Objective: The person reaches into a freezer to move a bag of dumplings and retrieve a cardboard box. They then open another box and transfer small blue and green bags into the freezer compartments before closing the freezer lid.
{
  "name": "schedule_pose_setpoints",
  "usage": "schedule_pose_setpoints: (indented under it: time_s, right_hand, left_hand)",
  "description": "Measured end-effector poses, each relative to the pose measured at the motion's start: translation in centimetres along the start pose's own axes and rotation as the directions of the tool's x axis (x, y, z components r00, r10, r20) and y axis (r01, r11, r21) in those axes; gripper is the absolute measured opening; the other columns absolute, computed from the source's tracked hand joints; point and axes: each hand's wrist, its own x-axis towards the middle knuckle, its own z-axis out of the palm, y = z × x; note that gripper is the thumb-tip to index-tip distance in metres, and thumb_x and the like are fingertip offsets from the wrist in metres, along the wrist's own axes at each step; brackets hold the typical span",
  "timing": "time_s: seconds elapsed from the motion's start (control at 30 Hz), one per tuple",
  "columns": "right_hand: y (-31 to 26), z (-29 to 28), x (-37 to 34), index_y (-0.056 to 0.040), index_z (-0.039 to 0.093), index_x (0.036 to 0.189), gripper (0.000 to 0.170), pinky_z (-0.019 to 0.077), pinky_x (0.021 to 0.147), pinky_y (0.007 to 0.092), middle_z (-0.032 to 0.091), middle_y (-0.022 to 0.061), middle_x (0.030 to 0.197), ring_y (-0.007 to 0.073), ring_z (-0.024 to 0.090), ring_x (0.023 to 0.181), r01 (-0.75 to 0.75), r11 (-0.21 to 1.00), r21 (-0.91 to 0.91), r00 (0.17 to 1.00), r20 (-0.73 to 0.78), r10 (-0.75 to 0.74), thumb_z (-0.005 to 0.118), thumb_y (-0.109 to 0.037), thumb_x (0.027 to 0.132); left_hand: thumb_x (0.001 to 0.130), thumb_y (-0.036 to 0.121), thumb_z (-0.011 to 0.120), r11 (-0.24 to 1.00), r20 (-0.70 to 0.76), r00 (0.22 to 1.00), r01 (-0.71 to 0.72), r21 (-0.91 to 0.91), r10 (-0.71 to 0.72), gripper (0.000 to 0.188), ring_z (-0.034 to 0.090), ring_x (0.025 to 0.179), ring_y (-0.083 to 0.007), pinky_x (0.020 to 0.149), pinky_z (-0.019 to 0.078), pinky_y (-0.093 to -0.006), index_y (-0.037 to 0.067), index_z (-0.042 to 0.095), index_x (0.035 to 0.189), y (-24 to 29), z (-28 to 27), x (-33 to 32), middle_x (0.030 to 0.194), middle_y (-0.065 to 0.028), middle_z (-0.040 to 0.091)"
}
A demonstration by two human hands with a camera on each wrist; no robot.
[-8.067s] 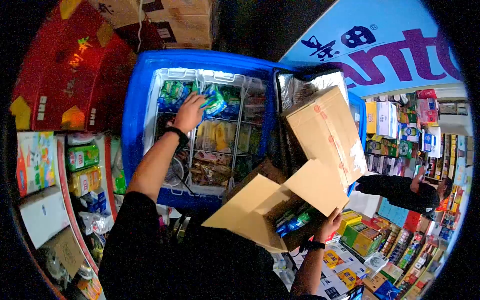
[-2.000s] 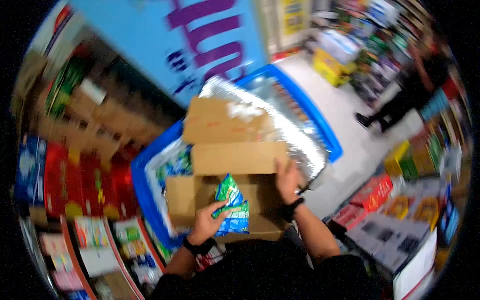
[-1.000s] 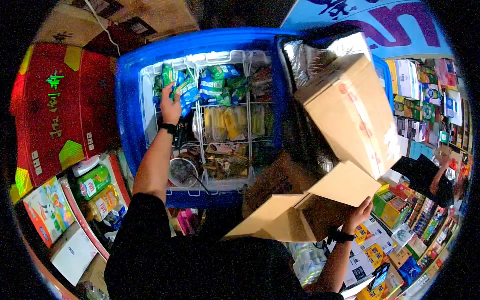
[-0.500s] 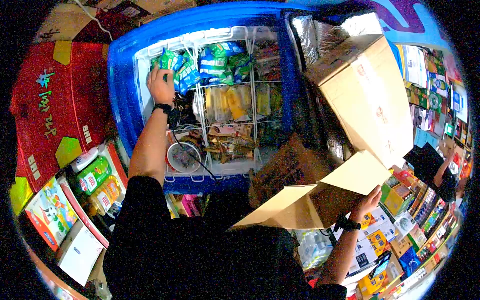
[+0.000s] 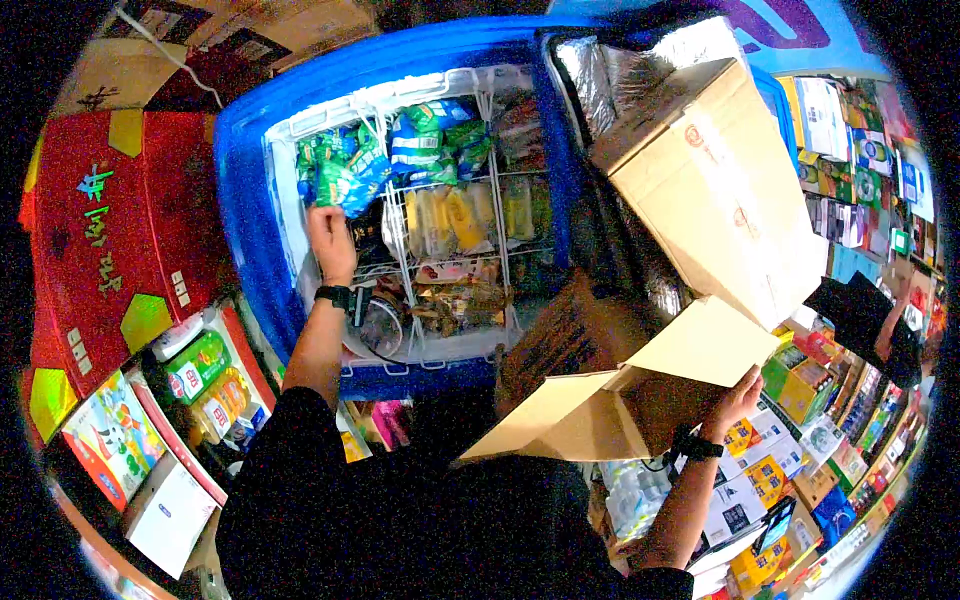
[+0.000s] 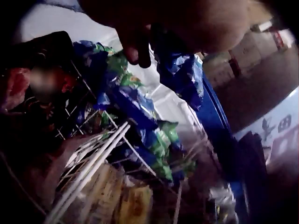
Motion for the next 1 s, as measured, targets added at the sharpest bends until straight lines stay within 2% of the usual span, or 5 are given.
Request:
schedule_pose_setpoints:
  time_s: [0.2, 0.47, 0.73, 0.9, 1.0]
  right_hand:
    - [-0.1, -0.1, -0.1, 0.0014, 0.062, 0.107, 0.042, 0.0481, 0.079, 0.0296, 0.065, 0.0045, 0.097, 0.0129, 0.056, 0.087, 0.005, 1.000, -0.009, 1.000, -0.012, -0.005, 0.053, -0.039, 0.111]
    - [2.1, -1.2, 0.8, 0.0039, 0.064, 0.122, 0.049, 0.0489, 0.087, 0.0320, 0.069, 0.0089, 0.107, 0.0177, 0.061, 0.095, -0.067, 0.995, -0.070, 0.998, 0.001, 0.067, 0.050, -0.042, 0.110]
    - [1.7, -1.0, 0.6, -0.0006, 0.063, 0.111, 0.040, 0.0481, 0.079, 0.0287, 0.067, 0.0038, 0.100, 0.0126, 0.057, 0.088, -0.068, 0.998, -0.007, 0.998, 0.019, 0.068, 0.053, -0.040, 0.110]
    - [0.7, -0.6, 0.2, 0.0002, 0.063, 0.112, 0.041, 0.0491, 0.079, 0.0289, 0.067, 0.0037, 0.100, 0.0129, 0.058, 0.089, -0.067, 0.997, 0.027, 0.998, 0.005, 0.067, 0.054, -0.040, 0.110]
    - [0.8, -0.4, 0.4, 0.0009, 0.062, 0.113, 0.040, 0.0494, 0.078, 0.0292, 0.067, 0.0040, 0.100, 0.0132, 0.058, 0.088, -0.059, 0.998, 0.035, 0.998, -0.005, 0.059, 0.054, -0.039, 0.110]
  left_hand:
    - [0.106, 0.025, 0.058, 0.988, 0.257, 0.964, -0.103, 0.116, 0.070, 0.025, 0.057, 0.104, -0.0425, 0.095, 0.0456, -0.0468, 0.000, 0.054, 0.105, -1.0, 6.1, 3.1, 0.110, -0.0226, 0.057]
    - [0.107, 0.026, 0.055, 0.995, 0.208, 0.975, 0.067, 0.071, -0.081, 0.028, 0.060, 0.098, -0.0406, 0.091, 0.0475, -0.0460, -0.002, 0.057, 0.105, -4.7, 6.4, 7.6, 0.103, -0.0220, 0.063]
    - [0.103, 0.020, 0.061, 0.915, 0.206, 0.919, -0.370, 0.160, 0.336, 0.016, 0.051, 0.131, -0.0471, 0.106, 0.0439, -0.0517, 0.004, 0.058, 0.105, 2.7, 6.2, 6.5, 0.138, -0.0273, 0.056]
    - [0.089, 0.011, 0.061, 0.972, 0.092, 0.979, -0.195, 0.131, 0.184, 0.008, 0.058, 0.107, -0.0450, 0.093, 0.0460, -0.0537, 0.004, 0.058, 0.089, 3.9, 8.5, 7.9, 0.111, -0.0221, 0.064]
    - [0.088, 0.012, 0.061, 0.885, -0.047, 0.971, -0.195, 0.423, 0.236, 0.010, 0.057, 0.107, -0.0449, 0.095, 0.0438, -0.0541, 0.002, 0.058, 0.089, 0.9, 7.7, 8.4, 0.115, -0.0228, 0.064]
